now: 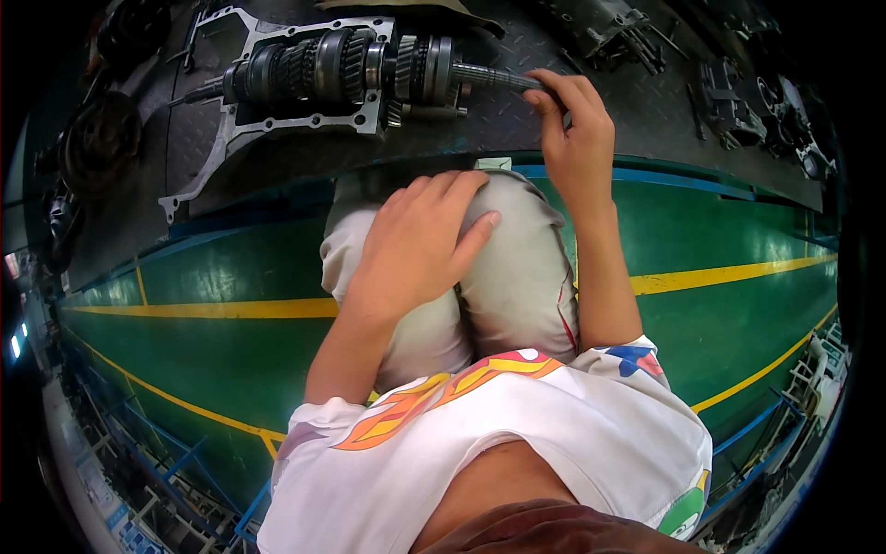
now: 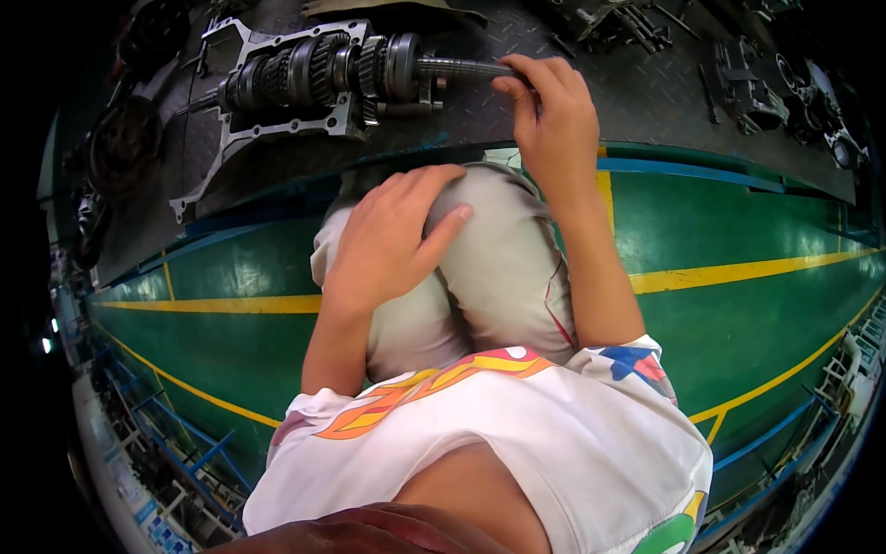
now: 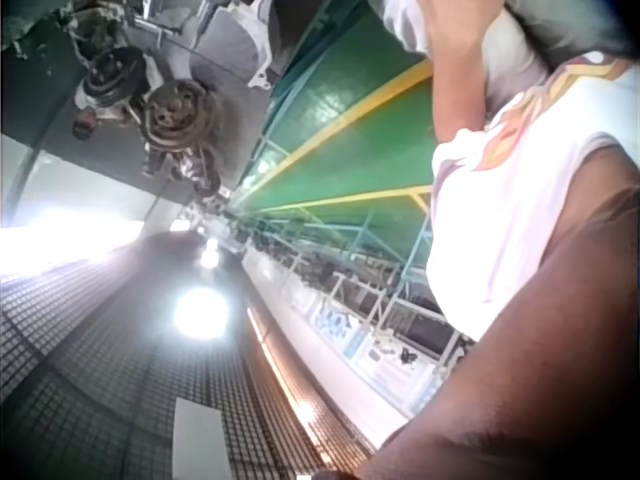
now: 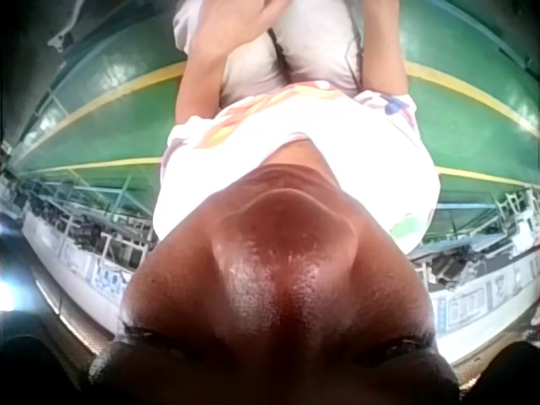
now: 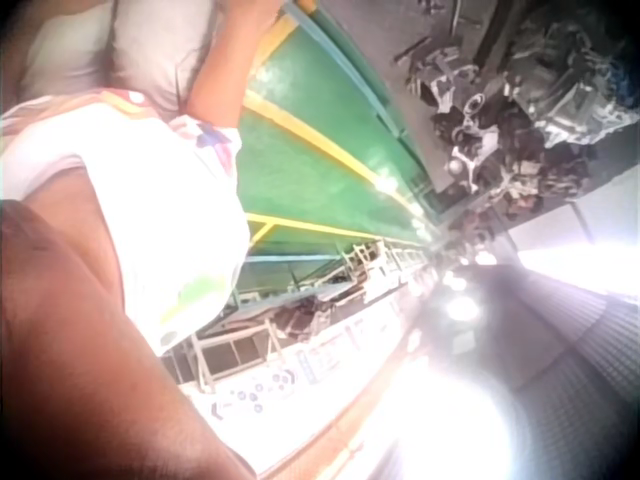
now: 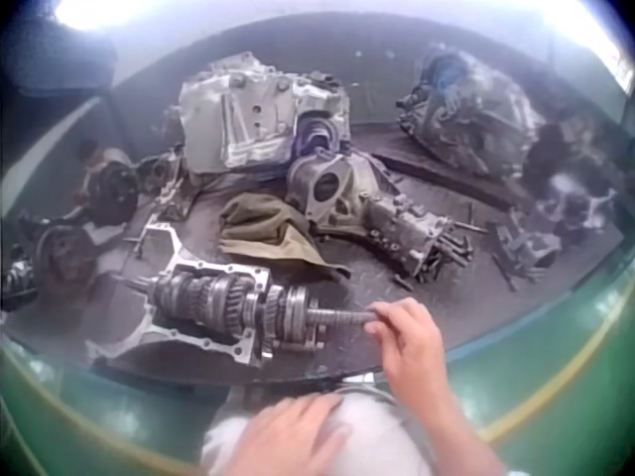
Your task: The person wipes a gear shaft assembly with a cloth, picks up and turns a metal housing part, and then fits and rotates gear components on the shaft assembly by hand.
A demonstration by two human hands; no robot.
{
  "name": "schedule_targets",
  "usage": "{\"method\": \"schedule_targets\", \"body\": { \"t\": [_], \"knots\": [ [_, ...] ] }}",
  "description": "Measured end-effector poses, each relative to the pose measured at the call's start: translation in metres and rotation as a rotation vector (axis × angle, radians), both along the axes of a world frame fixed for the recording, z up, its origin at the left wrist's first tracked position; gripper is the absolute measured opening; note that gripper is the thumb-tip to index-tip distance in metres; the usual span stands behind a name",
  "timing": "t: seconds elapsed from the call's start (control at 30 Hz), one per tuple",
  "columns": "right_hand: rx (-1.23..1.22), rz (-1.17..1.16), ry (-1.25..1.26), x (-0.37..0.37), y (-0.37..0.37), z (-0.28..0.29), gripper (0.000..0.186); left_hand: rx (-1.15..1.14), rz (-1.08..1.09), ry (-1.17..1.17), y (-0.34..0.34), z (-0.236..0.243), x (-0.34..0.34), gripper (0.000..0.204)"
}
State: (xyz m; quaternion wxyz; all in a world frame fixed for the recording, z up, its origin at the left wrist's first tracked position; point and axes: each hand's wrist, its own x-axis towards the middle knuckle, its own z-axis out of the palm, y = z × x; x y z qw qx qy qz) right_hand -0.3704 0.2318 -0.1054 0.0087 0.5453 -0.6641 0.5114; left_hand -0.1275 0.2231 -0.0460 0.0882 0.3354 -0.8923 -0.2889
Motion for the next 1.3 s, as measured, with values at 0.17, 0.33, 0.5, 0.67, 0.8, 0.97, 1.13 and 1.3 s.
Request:
{"method": "schedule_targets", "body": {
  "t": [0.17,0.33,0.5,0.67,0.8,0.97,1.13,1.3],
  "knots": [
    [-0.07,-0.001,-0.059,-0.021,-0.037,-0.005,0.023,-0.008,0.028,0.01,0.003,-0.001,-0.002,0.044],
    [-0.15,-0.007,0.056,-0.037,-0.052,-0.001,0.022,-0.374,0.086,0.292,-0.02,0.0,-0.015,0.043],
    [-0.165,-0.055,0.031,-0.016,-0.043,-0.007,0.021,-0.805,0.173,0.055,-0.09,0.028,-0.041,0.064],
    [-0.069,-0.066,-0.014,-0.007,-0.028,0.0,0.022,-0.836,0.169,-0.323,-0.118,0.033,-0.058,0.057],
    [-0.096,-0.092,0.173,-0.015,-0.024,0.003,0.022,-0.898,0.178,-0.255,-0.124,0.042,-0.043,0.062],
    [-0.067,-0.065,0.105,-0.016,-0.016,0.003,0.017,-0.88,0.152,-0.183,-0.129,0.036,-0.035,0.066],
    [-0.023,-0.022,0.031,-0.012,-0.019,0.001,0.015,-0.911,0.091,-0.118,-0.13,0.026,-0.026,0.063],
    [-0.017,-0.017,-0.078,0.0,-0.017,-0.001,0.016,-0.981,0.105,-0.078,-0.125,0.023,-0.034,0.056]
  ]
}}
